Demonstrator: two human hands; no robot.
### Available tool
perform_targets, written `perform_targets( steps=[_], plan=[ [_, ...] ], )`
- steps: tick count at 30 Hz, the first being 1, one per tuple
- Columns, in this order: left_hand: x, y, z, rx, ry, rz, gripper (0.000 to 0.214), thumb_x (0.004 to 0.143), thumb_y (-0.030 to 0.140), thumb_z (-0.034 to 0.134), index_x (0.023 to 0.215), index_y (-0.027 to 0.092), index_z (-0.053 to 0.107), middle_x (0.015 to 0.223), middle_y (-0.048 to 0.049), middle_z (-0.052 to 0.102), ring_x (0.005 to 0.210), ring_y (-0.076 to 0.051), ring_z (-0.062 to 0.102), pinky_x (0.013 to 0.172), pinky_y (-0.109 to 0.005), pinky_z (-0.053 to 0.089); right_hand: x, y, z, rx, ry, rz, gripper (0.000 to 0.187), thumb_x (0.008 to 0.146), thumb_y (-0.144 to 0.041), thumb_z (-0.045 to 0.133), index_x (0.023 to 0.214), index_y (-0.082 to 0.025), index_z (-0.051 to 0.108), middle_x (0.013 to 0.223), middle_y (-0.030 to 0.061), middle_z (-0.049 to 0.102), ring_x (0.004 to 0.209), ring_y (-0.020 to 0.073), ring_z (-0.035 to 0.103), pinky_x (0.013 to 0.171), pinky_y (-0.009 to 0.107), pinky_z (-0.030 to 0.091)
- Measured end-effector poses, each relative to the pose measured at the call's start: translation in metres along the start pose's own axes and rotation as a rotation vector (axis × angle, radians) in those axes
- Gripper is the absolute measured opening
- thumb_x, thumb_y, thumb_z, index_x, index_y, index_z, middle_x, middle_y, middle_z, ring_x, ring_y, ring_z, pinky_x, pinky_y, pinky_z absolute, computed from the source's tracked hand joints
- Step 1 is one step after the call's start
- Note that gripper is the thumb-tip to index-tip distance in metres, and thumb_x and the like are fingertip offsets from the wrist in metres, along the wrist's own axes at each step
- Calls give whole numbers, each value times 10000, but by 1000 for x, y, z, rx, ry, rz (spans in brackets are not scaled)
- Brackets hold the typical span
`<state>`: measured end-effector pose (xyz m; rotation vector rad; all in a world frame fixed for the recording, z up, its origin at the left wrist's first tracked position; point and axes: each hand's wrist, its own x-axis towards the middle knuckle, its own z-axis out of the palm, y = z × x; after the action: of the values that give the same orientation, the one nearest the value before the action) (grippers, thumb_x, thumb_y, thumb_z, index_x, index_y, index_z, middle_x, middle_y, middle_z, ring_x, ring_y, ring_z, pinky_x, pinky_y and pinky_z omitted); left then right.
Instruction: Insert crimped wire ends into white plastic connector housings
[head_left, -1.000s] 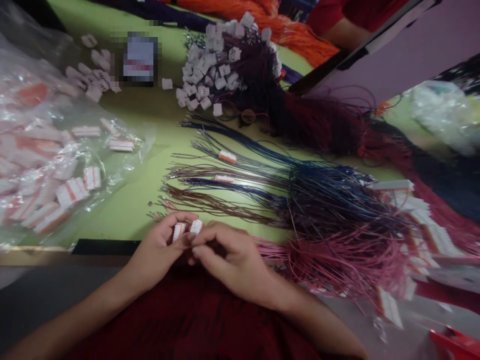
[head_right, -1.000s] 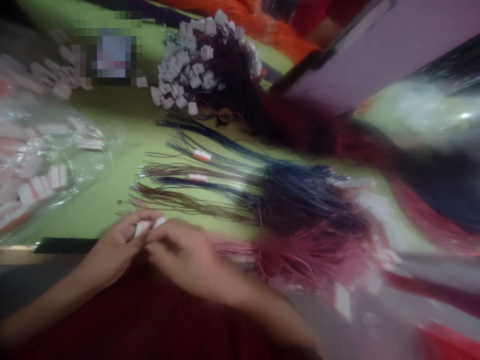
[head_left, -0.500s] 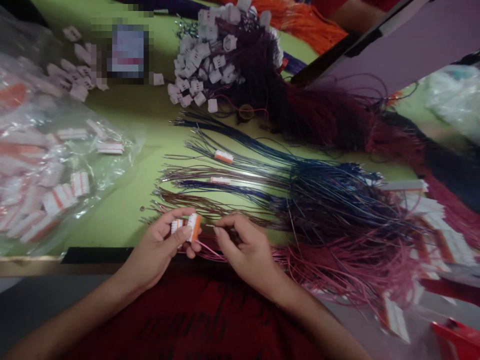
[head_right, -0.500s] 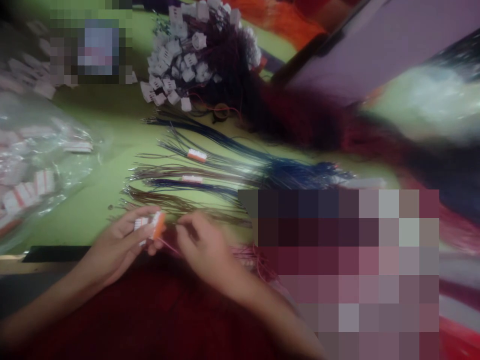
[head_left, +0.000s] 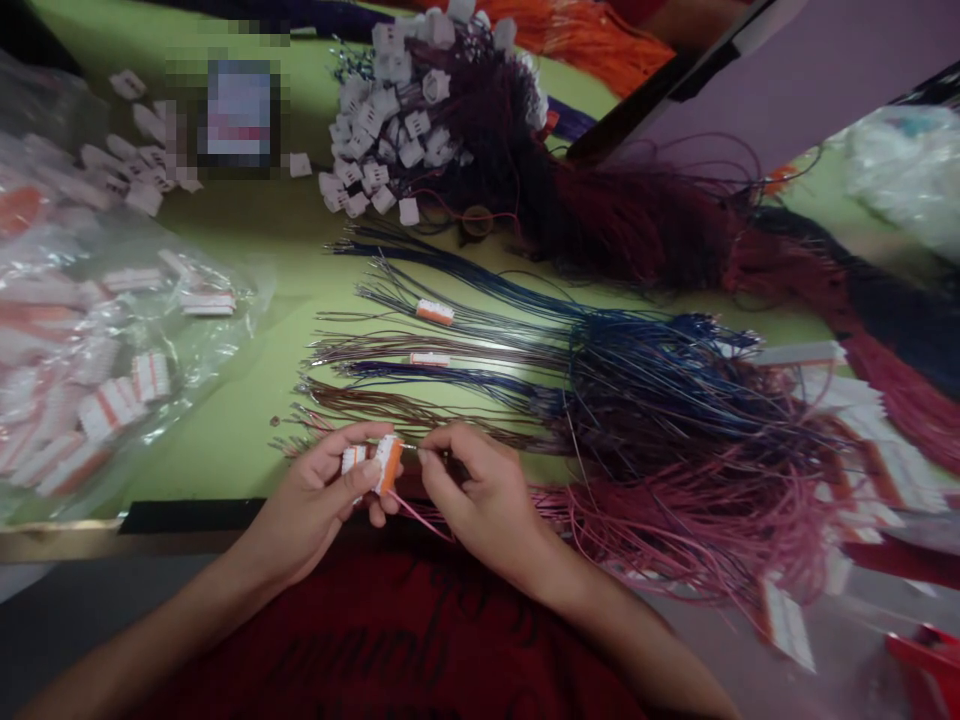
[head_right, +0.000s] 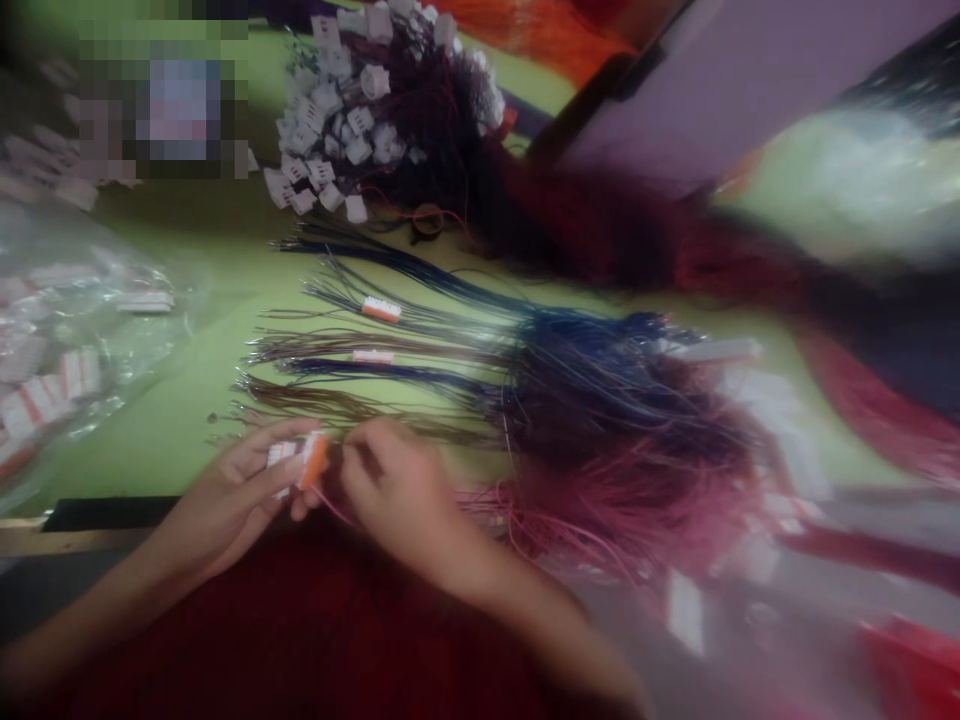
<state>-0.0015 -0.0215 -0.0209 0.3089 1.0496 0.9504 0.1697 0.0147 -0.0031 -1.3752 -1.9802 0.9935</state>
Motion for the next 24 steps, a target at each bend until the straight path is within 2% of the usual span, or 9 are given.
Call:
perform_targets(
  steps=[7, 14, 24],
  plan=[
    [0, -5, -4, 109, 12, 26, 270, 798, 219, 668, 1064, 207, 622, 694, 8, 677, 555, -115, 611, 541, -226, 491, 0, 1, -1, -73, -51, -11, 111, 791, -120, 526, 705, -185, 552, 623, -27, 540, 567, 94, 472, 546, 208, 344],
    [2, -5, -7, 292, 12, 73, 254, 818, 226, 642, 1069, 206, 617, 668, 36, 667, 558, -95, 613, 573, -206, 504, 2, 0, -4, -115, -85, -45, 138, 805, -109, 497, 692, -180, 532, 628, -20, 535, 576, 94, 463, 548, 211, 323],
    [5, -3, -2, 305, -3, 41, 267, 793, 197, 638, 1057, 170, 616, 604, 28, 676, 514, -103, 616, 524, -203, 502, 1, 2, 1, -155, -113, -68, 158, 852, -143, 481, 711, -174, 545, 655, 2, 550, 600, 107, 488, 573, 223, 352]
  ],
)
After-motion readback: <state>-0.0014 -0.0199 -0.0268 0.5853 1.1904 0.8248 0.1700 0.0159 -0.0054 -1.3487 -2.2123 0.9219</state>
